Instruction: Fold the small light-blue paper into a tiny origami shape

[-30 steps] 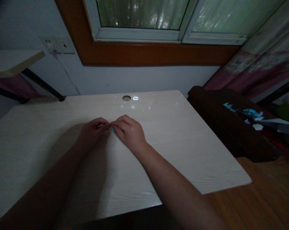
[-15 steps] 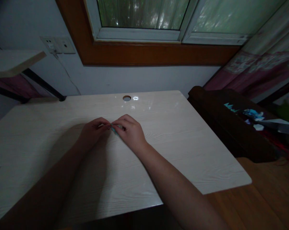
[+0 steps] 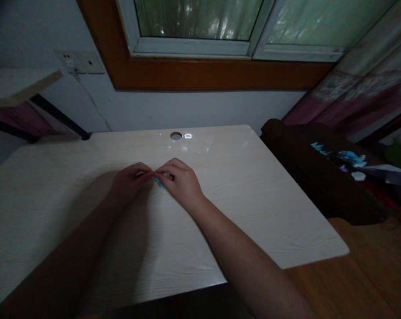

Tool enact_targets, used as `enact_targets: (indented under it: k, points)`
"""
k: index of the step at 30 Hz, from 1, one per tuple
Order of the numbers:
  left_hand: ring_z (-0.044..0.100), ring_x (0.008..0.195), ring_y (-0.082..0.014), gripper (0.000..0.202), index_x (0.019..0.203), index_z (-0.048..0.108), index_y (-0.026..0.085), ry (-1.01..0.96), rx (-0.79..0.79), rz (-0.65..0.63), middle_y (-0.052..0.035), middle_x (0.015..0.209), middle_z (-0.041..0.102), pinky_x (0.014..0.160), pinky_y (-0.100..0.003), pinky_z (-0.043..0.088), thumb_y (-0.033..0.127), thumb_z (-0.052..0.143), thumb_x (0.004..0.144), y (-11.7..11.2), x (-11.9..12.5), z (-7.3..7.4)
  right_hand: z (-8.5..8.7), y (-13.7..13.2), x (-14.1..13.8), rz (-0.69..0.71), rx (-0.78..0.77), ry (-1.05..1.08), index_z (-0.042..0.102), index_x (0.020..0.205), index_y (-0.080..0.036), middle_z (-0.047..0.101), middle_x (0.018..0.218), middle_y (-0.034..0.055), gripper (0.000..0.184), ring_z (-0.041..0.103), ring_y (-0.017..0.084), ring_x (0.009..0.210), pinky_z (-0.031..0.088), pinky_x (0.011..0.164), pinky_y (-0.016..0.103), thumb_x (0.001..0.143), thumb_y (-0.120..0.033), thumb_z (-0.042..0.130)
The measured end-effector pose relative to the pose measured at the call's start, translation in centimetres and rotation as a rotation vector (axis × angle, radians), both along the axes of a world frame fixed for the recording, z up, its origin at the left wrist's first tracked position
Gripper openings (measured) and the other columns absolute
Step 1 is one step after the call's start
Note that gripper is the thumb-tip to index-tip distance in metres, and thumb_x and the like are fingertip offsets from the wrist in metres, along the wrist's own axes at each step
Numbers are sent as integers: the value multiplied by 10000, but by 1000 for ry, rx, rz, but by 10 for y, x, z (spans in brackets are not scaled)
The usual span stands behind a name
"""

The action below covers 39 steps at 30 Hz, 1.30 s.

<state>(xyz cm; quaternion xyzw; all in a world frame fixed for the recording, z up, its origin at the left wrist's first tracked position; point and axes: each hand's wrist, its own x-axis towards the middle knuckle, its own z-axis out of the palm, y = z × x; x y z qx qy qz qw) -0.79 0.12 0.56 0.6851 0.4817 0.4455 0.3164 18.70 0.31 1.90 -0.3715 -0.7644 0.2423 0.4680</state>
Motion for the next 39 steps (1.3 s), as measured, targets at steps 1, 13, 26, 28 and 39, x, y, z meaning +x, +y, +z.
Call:
enact_targets:
  k: [1,13,26,28,39]
  points:
    - [641,766,-162,217,802,704,210,3,5,1,-31,808,692,715,-265,509,421,672,838,0,0,0,0,0,0,1,-2,-2,744,909,-239,664,863,28,72,600,135,739,476,651,269,873,-270,690]
    - [634,761,-160,226,799,711,211,8,19,4,-29,809,687,701,-260,503,432,676,834,1,0,-2,2,0,1,16,-1,-11,740,899,-233,655,859,28,68,602,139,757,477,668,269,878,-265,685]
    - [632,774,-167,220,805,702,201,-12,26,-10,-42,817,681,715,-266,518,418,676,831,1,0,-3,2,-1,1,11,23,-52,724,908,-210,637,863,23,59,571,121,725,443,642,254,883,-224,672]
    - [630,769,-163,210,807,702,202,9,42,-7,-36,813,679,711,-264,513,408,674,836,1,0,-3,2,-1,1,6,28,-57,720,905,-206,634,860,23,58,571,122,728,444,649,255,883,-221,669]
    - [625,730,-137,117,801,685,201,58,123,-29,-9,788,669,688,-244,510,305,676,855,2,1,-2,2,-2,0,-4,41,-61,703,895,-207,622,857,17,56,564,123,725,443,649,255,866,-179,664]
